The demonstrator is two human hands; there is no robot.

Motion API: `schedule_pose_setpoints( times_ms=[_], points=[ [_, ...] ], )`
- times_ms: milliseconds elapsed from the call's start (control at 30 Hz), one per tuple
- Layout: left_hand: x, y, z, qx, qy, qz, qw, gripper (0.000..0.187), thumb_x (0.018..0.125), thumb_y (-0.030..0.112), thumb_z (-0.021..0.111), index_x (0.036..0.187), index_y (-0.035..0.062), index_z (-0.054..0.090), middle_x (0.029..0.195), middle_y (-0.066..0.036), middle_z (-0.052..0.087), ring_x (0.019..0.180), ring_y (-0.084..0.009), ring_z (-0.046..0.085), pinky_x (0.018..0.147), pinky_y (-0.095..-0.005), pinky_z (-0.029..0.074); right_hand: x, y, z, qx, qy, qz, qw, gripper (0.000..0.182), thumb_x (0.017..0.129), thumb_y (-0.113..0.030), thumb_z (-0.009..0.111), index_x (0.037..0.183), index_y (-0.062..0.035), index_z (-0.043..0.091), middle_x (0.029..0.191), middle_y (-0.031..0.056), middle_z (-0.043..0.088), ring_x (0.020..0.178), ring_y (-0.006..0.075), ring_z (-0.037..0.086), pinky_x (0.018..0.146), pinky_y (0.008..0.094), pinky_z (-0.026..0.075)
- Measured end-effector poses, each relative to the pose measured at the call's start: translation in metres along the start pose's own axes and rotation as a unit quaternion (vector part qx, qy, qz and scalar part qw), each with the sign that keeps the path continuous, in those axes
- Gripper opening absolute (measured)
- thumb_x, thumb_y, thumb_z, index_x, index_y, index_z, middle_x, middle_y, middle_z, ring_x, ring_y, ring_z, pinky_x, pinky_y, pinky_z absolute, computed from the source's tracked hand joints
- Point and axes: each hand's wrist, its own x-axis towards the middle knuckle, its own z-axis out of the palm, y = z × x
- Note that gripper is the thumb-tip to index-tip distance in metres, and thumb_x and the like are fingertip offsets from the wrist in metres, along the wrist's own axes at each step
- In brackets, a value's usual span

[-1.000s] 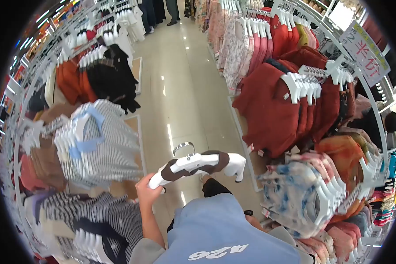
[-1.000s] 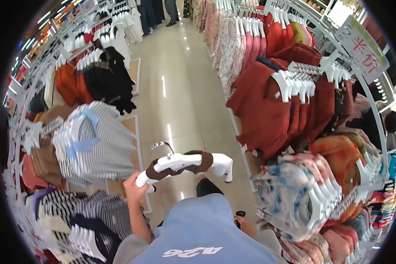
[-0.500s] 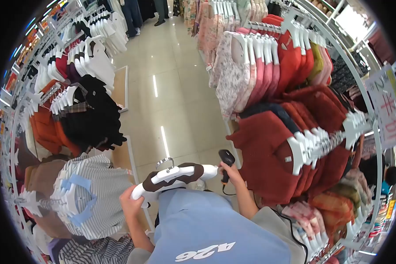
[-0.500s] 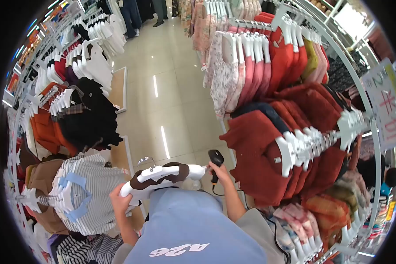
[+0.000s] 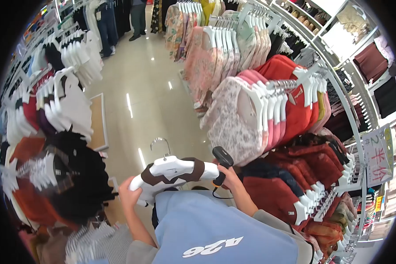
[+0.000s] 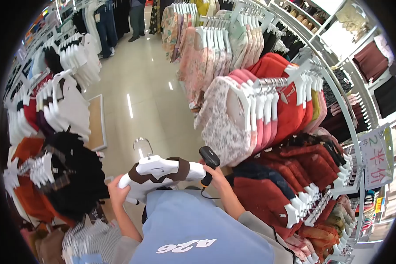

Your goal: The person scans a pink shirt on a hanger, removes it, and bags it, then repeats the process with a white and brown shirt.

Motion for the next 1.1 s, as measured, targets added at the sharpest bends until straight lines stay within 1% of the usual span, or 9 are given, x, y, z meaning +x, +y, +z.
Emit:
schedule_pose_setpoints(
  times_ms=[100,200,500,667,767,900,1000,1033,1100],
  points=[
    [0.085,0.031,0.006,0.006,-0.032,0.037,0.999,0.037,0.058,0.007,0.063,0.095,-0.0004,0.066,0.081,-0.017,0.067,0.074,-0.0222,0.066,0.069,-0.032,0.05,0.036,-0.037,0.019,-0.081,0.03,-0.047,0.995,0.051,0.071,-0.01,0.076,0.118,-0.0034,0.056,0.105,0.0047,0.059,0.097,0.0169,0.056,0.087,0.0308,0.043],
    [0.165,0.077,0.007,0.017,-0.057,0.101,0.993,0.035,0.06,0.006,0.063,0.094,-0.0002,0.066,0.081,-0.017,0.066,0.074,-0.0237,0.066,0.069,-0.0321,0.05,0.074,-0.068,0.034,-0.089,0.042,-0.08,0.992,0.054,0.069,-0.007,0.078,0.118,-0.0026,0.056,0.107,0.0057,0.061,0.098,0.017,0.058,0.087,0.0318,0.044],
    [0.384,0.204,0.038,0.095,-0.097,0.263,0.955,0.031,0.061,0.007,0.065,0.09,-0.0002,0.066,0.082,-0.016,0.067,0.075,-0.03,0.065,0.069,-0.034,0.05,0.225,-0.108,0.062,0.011,0.125,-0.205,0.971,0.056,0.071,-0.003,0.076,0.122,-0.0021,0.054,0.112,0.006,0.059,0.102,0.0175,0.056,0.091,0.0328,0.043],
    [0.549,0.301,0.076,0.147,-0.152,0.402,0.891,0.032,0.062,0.009,0.07,0.092,-0.0016,0.066,0.081,-0.013,0.067,0.073,-0.0213,0.065,0.067,-0.0299,0.05,0.324,-0.168,0.084,-0.073,0.214,-0.354,0.908,0.051,0.073,-0.009,0.078,0.118,-0.0018,0.055,0.106,0.0025,0.058,0.093,0.0135,0.054,0.083,0.0285,0.044],
    [0.629,0.343,0.117,0.139,-0.204,0.359,0.9,0.034,0.06,0.014,0.07,0.091,0.0001,0.067,0.079,-0.015,0.067,0.072,-0.0242,0.066,0.068,-0.0313,0.05,0.369,-0.202,0.1,-0.082,0.28,-0.381,0.877,0.041,0.075,-0.01,0.077,0.11,-0.0024,0.056,0.097,-0.0006,0.055,0.086,0.0111,0.051,0.078,0.0264,0.044],
    [0.7,0.342,0.179,0.111,-0.242,0.332,0.905,0.035,0.06,0.015,0.071,0.092,0.0006,0.068,0.079,-0.013,0.068,0.07,-0.0215,0.066,0.067,-0.0304,0.05,0.41,-0.222,0.089,-0.077,0.331,-0.302,0.891,0.037,0.077,-0.009,0.076,0.108,-0.0027,0.057,0.094,-0.0013,0.055,0.082,0.0094,0.051,0.074,0.0252,0.043],
    [0.734,0.327,0.208,0.117,-0.261,0.345,0.894,0.035,0.06,0.014,0.071,0.092,0.0012,0.069,0.08,-0.012,0.069,0.072,-0.0213,0.066,0.067,-0.0303,0.05,0.432,-0.231,0.095,-0.083,0.321,-0.369,0.868,0.034,0.076,-0.009,0.076,0.104,-0.0028,0.058,0.089,-0.002,0.055,0.077,0.0092,0.051,0.071,0.0253,0.043],
    [0.745,0.314,0.217,0.105,-0.264,0.347,0.894,0.03,0.062,0.011,0.073,0.091,0.0006,0.068,0.079,-0.009,0.067,0.071,-0.0136,0.062,0.066,-0.0271,0.049,0.436,-0.226,0.092,-0.085,0.318,-0.346,0.879,0.033,0.076,-0.009,0.076,0.103,-0.0029,0.057,0.087,-0.0022,0.054,0.074,0.0086,0.051,0.067,0.0247,0.043],
    [0.761,0.293,0.233,0.096,-0.278,0.349,0.89,0.03,0.062,0.011,0.073,0.091,0.0012,0.068,0.079,-0.009,0.068,0.072,-0.0141,0.063,0.067,-0.0276,0.049,0.443,-0.218,0.099,-0.085,0.326,-0.325,0.884,0.032,0.076,-0.009,0.076,0.101,-0.0032,0.057,0.086,-0.0022,0.054,0.073,0.0081,0.051,0.066,0.0242,0.043]
  ],
)
